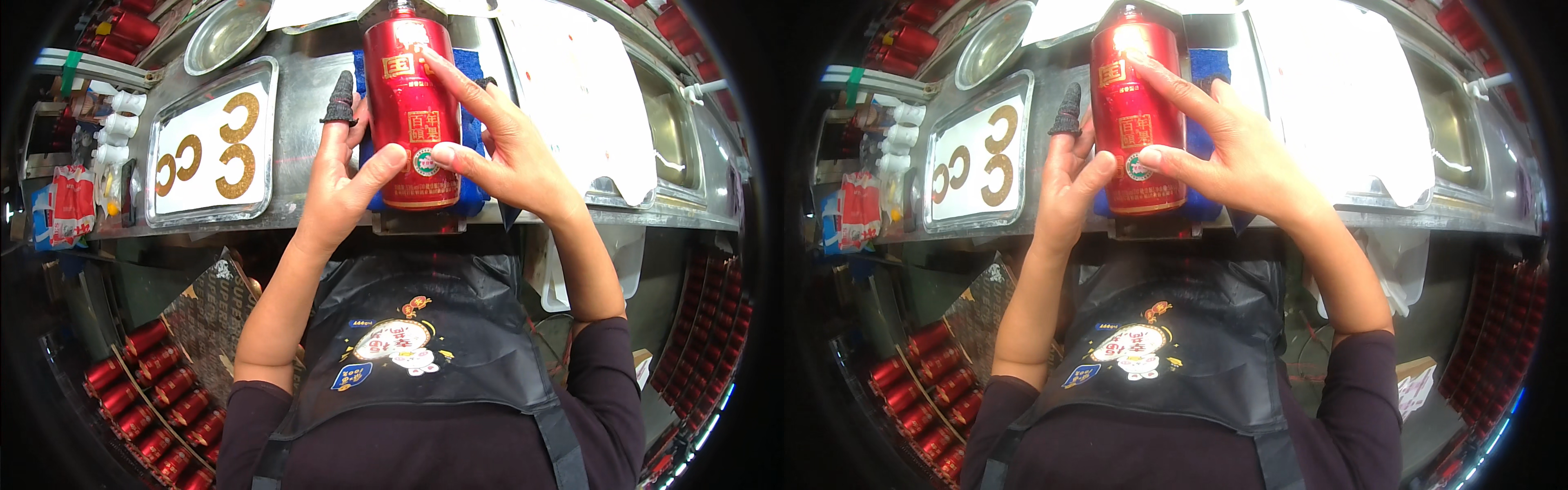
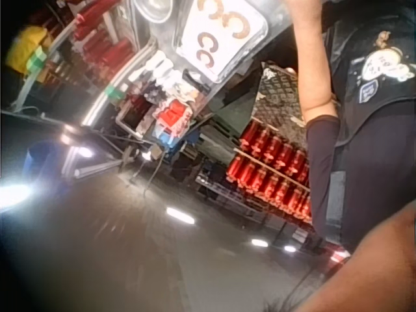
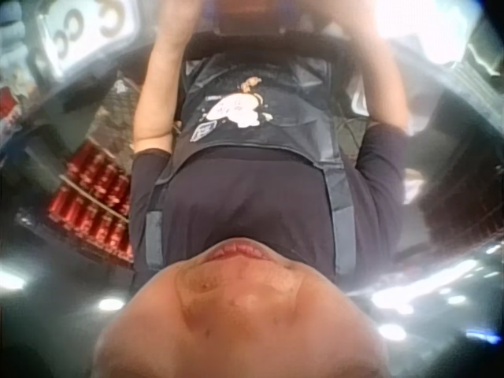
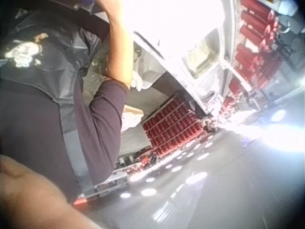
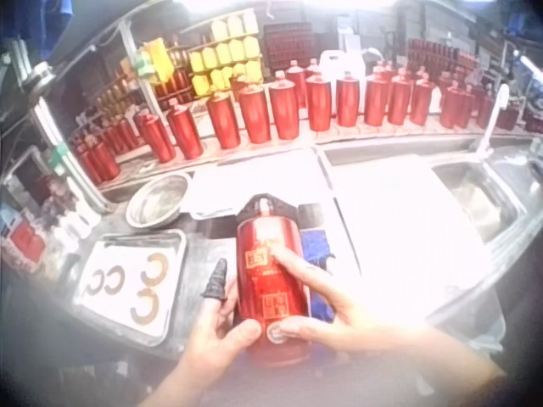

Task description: The person applies gold decorative stickers to red cylindrical containers, smoothing them with a cloth and wiping the surfaces. They handle multiple containers one at a time, placing finished items aside and retrieving new ones from a nearby rack.

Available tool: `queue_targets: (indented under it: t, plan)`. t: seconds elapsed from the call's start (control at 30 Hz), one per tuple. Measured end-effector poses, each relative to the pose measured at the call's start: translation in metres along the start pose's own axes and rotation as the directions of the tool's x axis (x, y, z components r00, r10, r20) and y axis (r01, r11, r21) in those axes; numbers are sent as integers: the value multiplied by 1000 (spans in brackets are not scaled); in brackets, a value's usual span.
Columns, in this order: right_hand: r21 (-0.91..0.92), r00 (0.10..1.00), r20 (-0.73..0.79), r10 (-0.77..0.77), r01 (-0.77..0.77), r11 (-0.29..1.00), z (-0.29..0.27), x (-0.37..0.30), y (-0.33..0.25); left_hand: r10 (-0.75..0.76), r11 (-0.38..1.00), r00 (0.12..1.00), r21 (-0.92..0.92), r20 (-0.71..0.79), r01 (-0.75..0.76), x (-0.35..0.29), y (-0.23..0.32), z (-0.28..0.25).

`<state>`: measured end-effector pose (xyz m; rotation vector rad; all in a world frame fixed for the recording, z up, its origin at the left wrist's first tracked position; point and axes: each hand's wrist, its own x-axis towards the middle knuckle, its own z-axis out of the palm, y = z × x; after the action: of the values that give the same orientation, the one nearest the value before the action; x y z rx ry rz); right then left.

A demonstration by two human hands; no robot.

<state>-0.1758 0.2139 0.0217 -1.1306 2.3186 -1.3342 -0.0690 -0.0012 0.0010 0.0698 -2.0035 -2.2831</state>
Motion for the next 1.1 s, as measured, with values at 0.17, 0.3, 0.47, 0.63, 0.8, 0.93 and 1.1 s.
queue_targets:
  t: [0.17, 0.3, 0.47, 0.63, 0.8, 0.93, 1.1]
  plan:
    - [-6, 1000, 5, 28, -28, 1000, 2, 0, -1, -13, 999, 1000, 37, -22, 14, 1, 3, 3]
    - [65, 993, 43, 109, -111, 992, -1, -2, -7, -17, 999, 1000, 35, -12, 18, -4, 4, 1]
    - [3, 996, 50, 70, -70, 998, -3, -5, -2, -23, 999, 1000, 29, 14, 23, -7, 1, 1]
    - [47, 1000, -14, 15, -15, 999, -4, -5, 8, 3, 999, 1000, 47, 10, -4, -10, 4, 2]
    - [831, 750, -178, 637, -232, 505, -41, 16, 39, -36, 999, 999, 16, 11, 36, -18, 7, 5]
    - [842, 825, -197, 529, -134, 522, -45, 4, 36, -39, 996, 999, 81, 13, 38, -18, 8, 6]
    - [-9, 920, -219, -324, 330, 944, -5, -9, -41, -22, 998, 1000, 53, 19, 21, -19, 7, 9]
